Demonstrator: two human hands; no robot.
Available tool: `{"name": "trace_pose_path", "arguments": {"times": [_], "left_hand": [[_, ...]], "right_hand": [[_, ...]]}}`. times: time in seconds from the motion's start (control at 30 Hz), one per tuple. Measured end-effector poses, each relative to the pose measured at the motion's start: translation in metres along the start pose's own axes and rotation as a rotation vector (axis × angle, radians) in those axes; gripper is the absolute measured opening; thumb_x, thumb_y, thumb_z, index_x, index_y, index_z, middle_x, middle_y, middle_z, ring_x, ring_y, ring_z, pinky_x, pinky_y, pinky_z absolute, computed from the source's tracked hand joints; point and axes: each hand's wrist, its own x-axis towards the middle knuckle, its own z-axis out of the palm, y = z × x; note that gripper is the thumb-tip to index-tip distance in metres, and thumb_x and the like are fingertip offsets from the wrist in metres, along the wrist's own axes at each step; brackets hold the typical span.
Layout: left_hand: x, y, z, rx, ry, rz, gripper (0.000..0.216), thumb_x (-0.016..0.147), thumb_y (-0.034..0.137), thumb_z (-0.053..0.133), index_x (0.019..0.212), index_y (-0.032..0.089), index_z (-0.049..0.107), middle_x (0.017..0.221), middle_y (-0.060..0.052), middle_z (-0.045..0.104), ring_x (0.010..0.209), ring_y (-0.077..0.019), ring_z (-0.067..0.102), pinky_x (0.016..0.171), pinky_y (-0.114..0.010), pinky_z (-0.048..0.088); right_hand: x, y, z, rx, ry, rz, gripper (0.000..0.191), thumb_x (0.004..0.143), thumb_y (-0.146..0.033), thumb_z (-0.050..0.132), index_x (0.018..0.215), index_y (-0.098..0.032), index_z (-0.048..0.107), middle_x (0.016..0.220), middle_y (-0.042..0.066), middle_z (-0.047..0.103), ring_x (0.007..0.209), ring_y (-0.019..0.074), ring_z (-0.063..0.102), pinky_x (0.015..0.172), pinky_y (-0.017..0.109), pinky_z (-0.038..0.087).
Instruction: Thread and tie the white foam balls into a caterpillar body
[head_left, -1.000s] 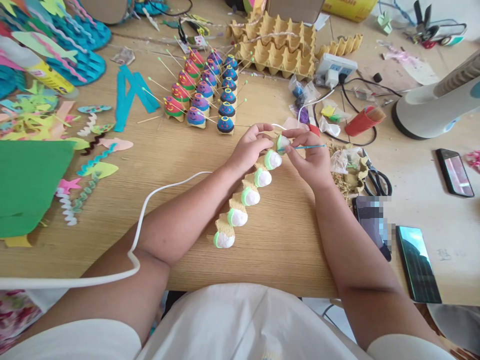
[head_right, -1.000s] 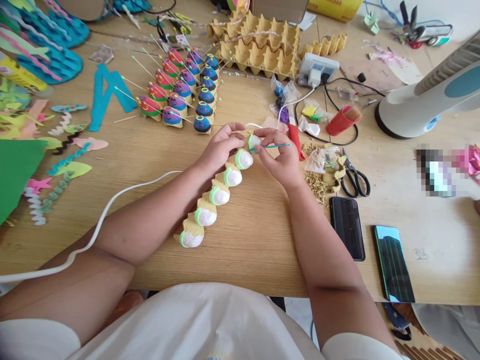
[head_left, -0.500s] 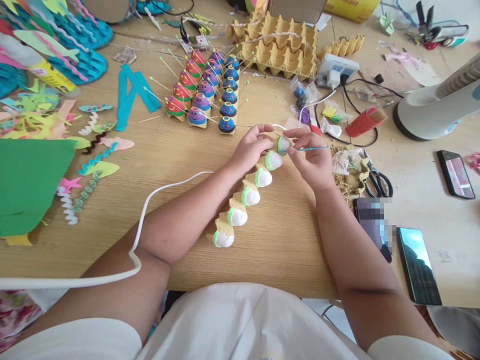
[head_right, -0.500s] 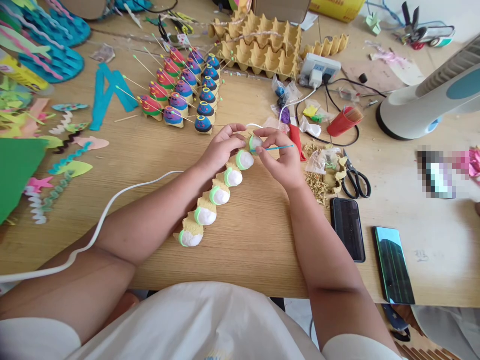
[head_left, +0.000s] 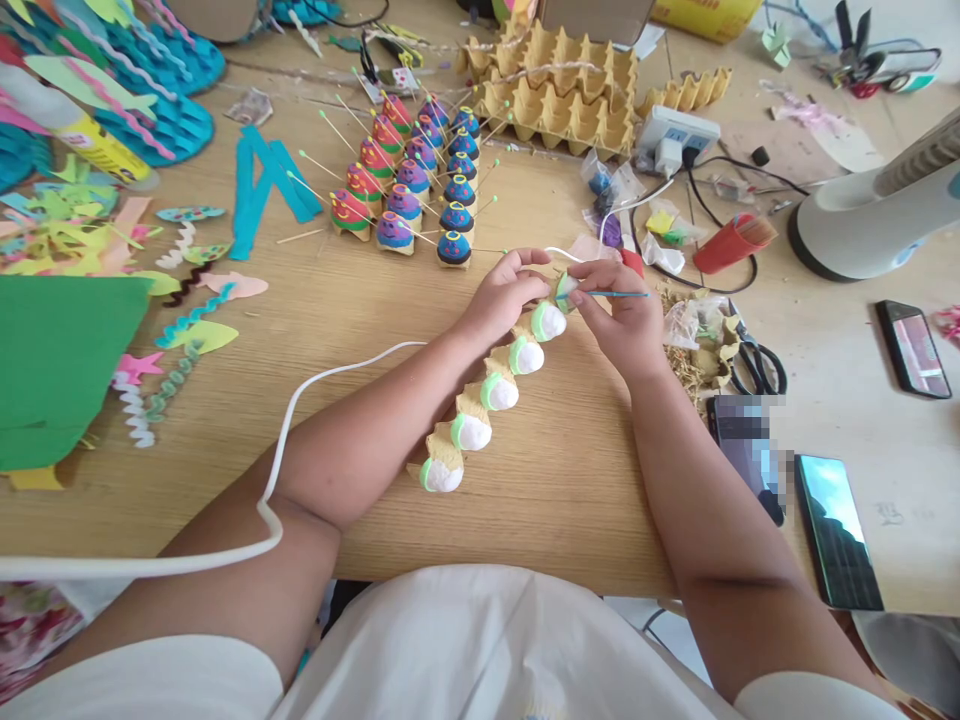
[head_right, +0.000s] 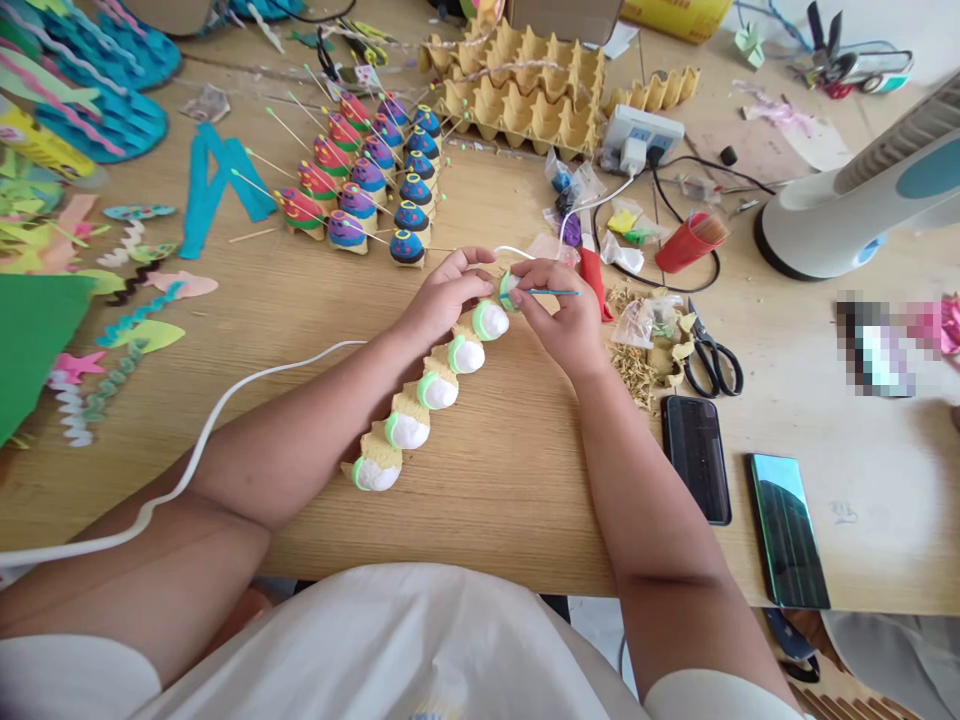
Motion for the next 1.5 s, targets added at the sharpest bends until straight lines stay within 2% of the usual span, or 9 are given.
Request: {"name": "trace_pose_path", "arguments": {"times": [0.23, 0.4, 0.73, 1.07, 1.5], "left_hand": [[-0.0003, 0.0011, 0.0015, -0.003, 0.019, -0.008, 0.032, 0.081, 0.000, 0.064, 0.106, 0.020, 0.062, 0.069, 0.009, 0.060, 0.055, -0.0074, 0.054, 0.058, -0.021, 0.040], [-0.0019, 0.0025, 0.0027, 0.013, 0.017, -0.009, 0.031, 0.082, -0.001, 0.065, 0.105, 0.020, 0.062, 0.068, 0.010, 0.058, 0.055, -0.0072, 0.055, 0.059, -0.020, 0.041], [-0.0048, 0.0054, 0.0046, 0.022, 0.005, -0.021, 0.032, 0.082, -0.002, 0.063, 0.105, 0.020, 0.062, 0.067, 0.011, 0.058, 0.054, -0.0058, 0.053, 0.058, -0.019, 0.039], [-0.0034, 0.0029, 0.0042, 0.033, 0.013, -0.009, 0.032, 0.082, 0.003, 0.071, 0.106, 0.021, 0.061, 0.067, 0.011, 0.057, 0.056, -0.0064, 0.054, 0.059, -0.019, 0.040], [-0.0054, 0.0064, 0.0073, 0.038, 0.020, -0.026, 0.033, 0.081, 0.002, 0.072, 0.104, 0.022, 0.060, 0.066, 0.011, 0.057, 0.055, -0.0069, 0.054, 0.061, -0.020, 0.042]], "right_hand": [[0.0000, -0.0038, 0.0000, 0.015, 0.008, -0.010, 0.029, 0.098, -0.058, 0.081, 0.092, -0.031, 0.073, 0.116, 0.004, 0.084, 0.119, 0.0267, 0.079, 0.111, 0.053, 0.063], [-0.0004, -0.0050, 0.0001, 0.073, 0.018, -0.025, 0.023, 0.101, -0.053, 0.079, 0.095, -0.032, 0.074, 0.121, 0.004, 0.084, 0.121, 0.0257, 0.079, 0.112, 0.052, 0.063], [-0.0014, -0.0010, 0.0022, 0.018, 0.037, 0.013, 0.024, 0.100, -0.054, 0.080, 0.096, -0.031, 0.073, 0.118, 0.005, 0.083, 0.117, 0.0245, 0.080, 0.109, 0.050, 0.065], [-0.0021, -0.0061, 0.0007, 0.079, 0.010, 0.022, 0.028, 0.100, -0.058, 0.078, 0.097, -0.030, 0.074, 0.119, 0.003, 0.083, 0.119, 0.0234, 0.080, 0.112, 0.049, 0.063], [-0.0021, -0.0081, 0.0022, 0.027, 0.014, 0.044, 0.032, 0.098, -0.062, 0.080, 0.094, -0.031, 0.071, 0.116, 0.004, 0.082, 0.119, 0.0254, 0.079, 0.113, 0.051, 0.064]]}}
